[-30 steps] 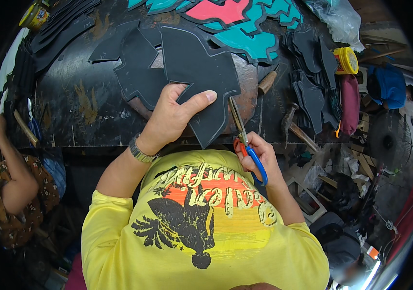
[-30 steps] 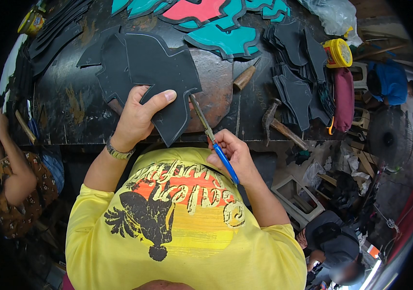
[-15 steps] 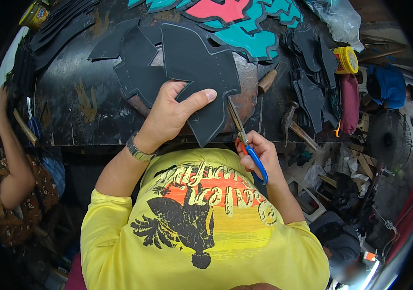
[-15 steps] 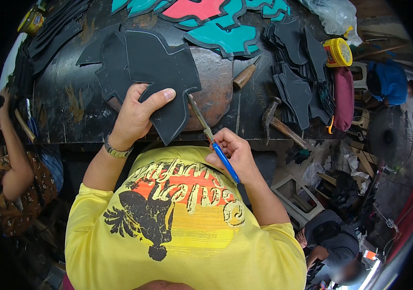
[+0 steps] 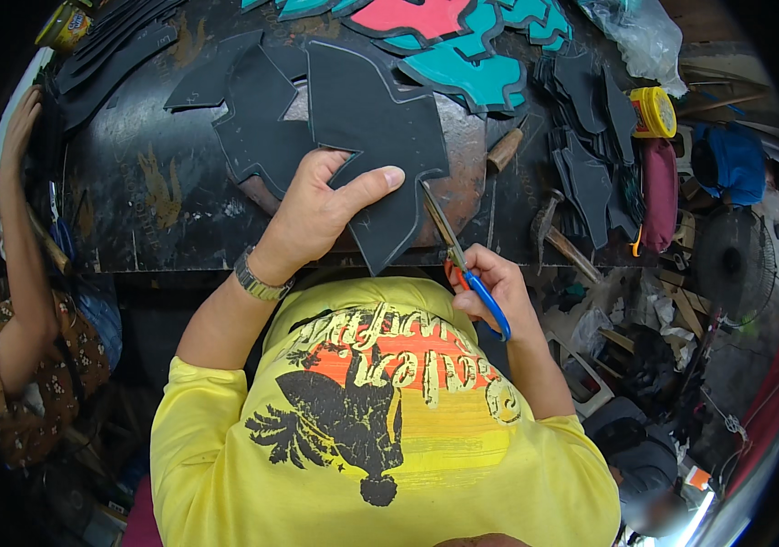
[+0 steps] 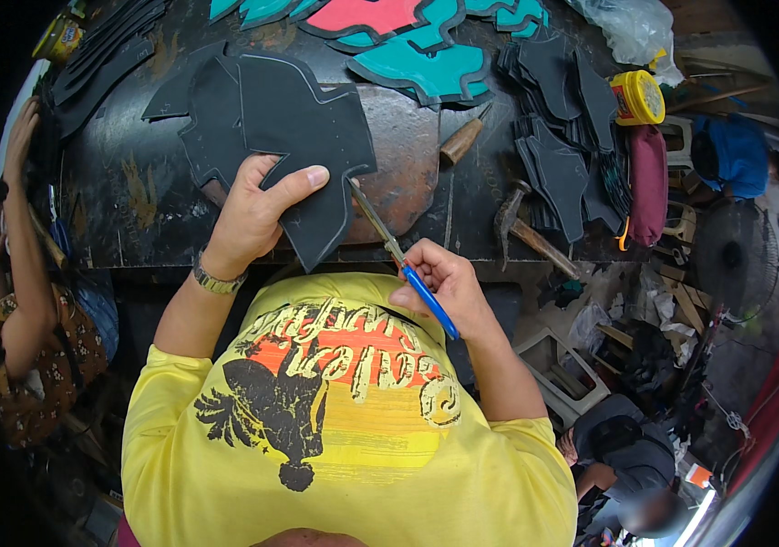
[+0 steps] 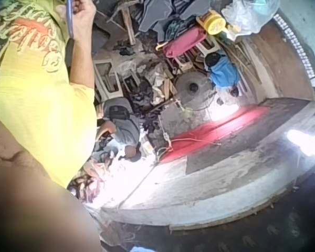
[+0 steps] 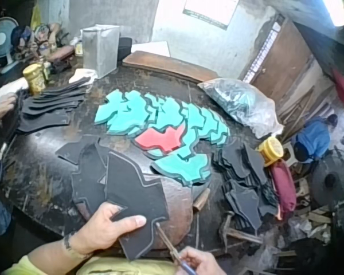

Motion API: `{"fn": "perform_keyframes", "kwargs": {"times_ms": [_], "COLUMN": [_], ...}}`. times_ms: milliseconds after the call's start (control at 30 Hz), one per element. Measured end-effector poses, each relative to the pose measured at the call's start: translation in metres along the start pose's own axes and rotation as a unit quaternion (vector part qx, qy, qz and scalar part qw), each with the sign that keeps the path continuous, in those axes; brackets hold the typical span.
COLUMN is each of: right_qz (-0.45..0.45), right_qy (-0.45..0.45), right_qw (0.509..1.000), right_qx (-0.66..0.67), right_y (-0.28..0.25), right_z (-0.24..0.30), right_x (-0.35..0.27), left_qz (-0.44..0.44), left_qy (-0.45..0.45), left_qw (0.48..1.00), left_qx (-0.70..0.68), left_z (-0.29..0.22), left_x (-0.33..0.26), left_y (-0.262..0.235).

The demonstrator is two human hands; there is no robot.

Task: The person uses a hammer and a pointed tool to score and shape a teal rubber piece, then switches to scissors to trim the edges of a black rubber piece. They repeat the scoring and trimming steps on additional pieces, stacking finished items on the table.

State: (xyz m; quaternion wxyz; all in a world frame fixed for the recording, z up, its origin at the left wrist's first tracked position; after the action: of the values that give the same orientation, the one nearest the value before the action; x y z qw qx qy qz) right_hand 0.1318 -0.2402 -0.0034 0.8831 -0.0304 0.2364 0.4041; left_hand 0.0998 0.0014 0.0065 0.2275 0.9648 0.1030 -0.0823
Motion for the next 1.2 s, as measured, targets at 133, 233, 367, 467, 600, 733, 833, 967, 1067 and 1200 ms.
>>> {"fn": "perform_keyframes", "kwargs": {"times_ms": [133,233,367,467,600,733,833,967,1067,1200], "right_qz": [-0.001,0.010,0.022,0.024,0.074,0.068,0.080,0.082,0.091,0.079], "right_qy": [0.006,0.028,0.000,0.020,0.081,0.055,0.043,0.039,0.028,0.051], "right_qw": [1.000,1.000,1.000,1.000,0.991,0.994,0.993,0.993,0.992,0.995], "right_qx": [-0.020,0.000,0.003,0.003,0.082,0.063,0.075,0.070,0.078,0.029], "right_y": [-0.004,-0.003,-0.001,-0.002,0.003,0.002,0.003,0.003,0.005,0.000], "right_z": [-0.004,-0.007,-0.002,-0.003,-0.010,-0.010,-0.009,-0.010,-0.010,-0.011], "right_x": [0.001,0.002,0.003,0.002,-0.001,0.001,0.002,0.001,0.001,0.002], "left_qz": [0.000,0.011,0.014,0.013,0.009,0.013,0.010,0.007,0.010,0.020], "left_qy": [-0.014,-0.031,-0.026,-0.023,-0.015,-0.020,-0.020,-0.016,-0.023,-0.051], "left_qw": [1.000,0.999,0.999,0.999,1.000,1.000,1.000,1.000,1.000,0.996], "left_qx": [-0.010,-0.034,-0.033,-0.021,-0.015,-0.014,-0.012,-0.008,-0.018,-0.076], "left_z": [0.002,0.001,-0.002,-0.003,-0.004,-0.004,-0.004,-0.004,-0.003,-0.001], "left_x": [0.000,-0.001,-0.002,-0.002,-0.002,-0.003,-0.003,-0.003,-0.003,-0.003], "left_y": [-0.001,0.000,0.000,0.000,0.000,0.000,-0.001,-0.001,-0.001,-0.001]}}
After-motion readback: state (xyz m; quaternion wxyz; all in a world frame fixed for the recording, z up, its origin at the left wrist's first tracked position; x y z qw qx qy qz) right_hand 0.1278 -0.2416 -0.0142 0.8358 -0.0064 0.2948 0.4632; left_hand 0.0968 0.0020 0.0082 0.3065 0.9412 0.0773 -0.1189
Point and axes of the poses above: each hand's wrist, its own x-axis towards the middle knuckle, its own y-axis out of the palm, z = x × y, the point moved 6 cm from there along x, towards the middle knuckle, and after that the axes turned 2 degrees about x, right-handed, at the moved point
